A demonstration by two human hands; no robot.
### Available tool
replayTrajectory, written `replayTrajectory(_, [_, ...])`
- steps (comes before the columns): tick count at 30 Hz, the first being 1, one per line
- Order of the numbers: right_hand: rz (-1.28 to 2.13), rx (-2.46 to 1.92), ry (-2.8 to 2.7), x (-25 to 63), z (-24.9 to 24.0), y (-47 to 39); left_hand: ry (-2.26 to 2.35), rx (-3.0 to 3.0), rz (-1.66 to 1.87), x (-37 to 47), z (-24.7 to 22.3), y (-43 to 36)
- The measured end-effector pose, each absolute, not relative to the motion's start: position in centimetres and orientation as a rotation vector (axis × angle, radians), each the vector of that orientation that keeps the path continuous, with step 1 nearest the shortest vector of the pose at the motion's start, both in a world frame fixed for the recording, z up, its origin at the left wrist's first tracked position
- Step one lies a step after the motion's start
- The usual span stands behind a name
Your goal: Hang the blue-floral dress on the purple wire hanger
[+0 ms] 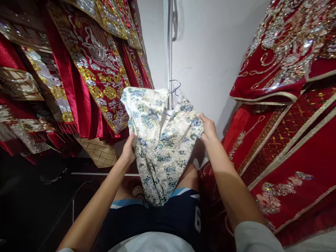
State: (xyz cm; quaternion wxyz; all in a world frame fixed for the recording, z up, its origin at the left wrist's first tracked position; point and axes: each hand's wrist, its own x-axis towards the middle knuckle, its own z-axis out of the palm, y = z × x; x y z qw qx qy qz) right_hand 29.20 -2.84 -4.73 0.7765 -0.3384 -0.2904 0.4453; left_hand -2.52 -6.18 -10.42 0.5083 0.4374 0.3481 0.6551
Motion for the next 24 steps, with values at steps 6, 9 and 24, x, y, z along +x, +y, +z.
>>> replayTrajectory(6, [0.832, -0.849, -0.744, 28.6, -6.9, -4.8, 1.048, 1.194, 1.444, -1.4, -14.9, -9.4])
replayTrajectory(9, [0.369, -0.963, -0.661, 27.8, -9.6, -7.5, 1.094, 1.127, 1.397, -0.3, -15.9, -11.2])
replayTrajectory(24, [1.250, -0.991, -1.112, 16.2, -17.2, -13.7, 1.108, 1.209, 1.380, 1.5, -16.4, -14.0])
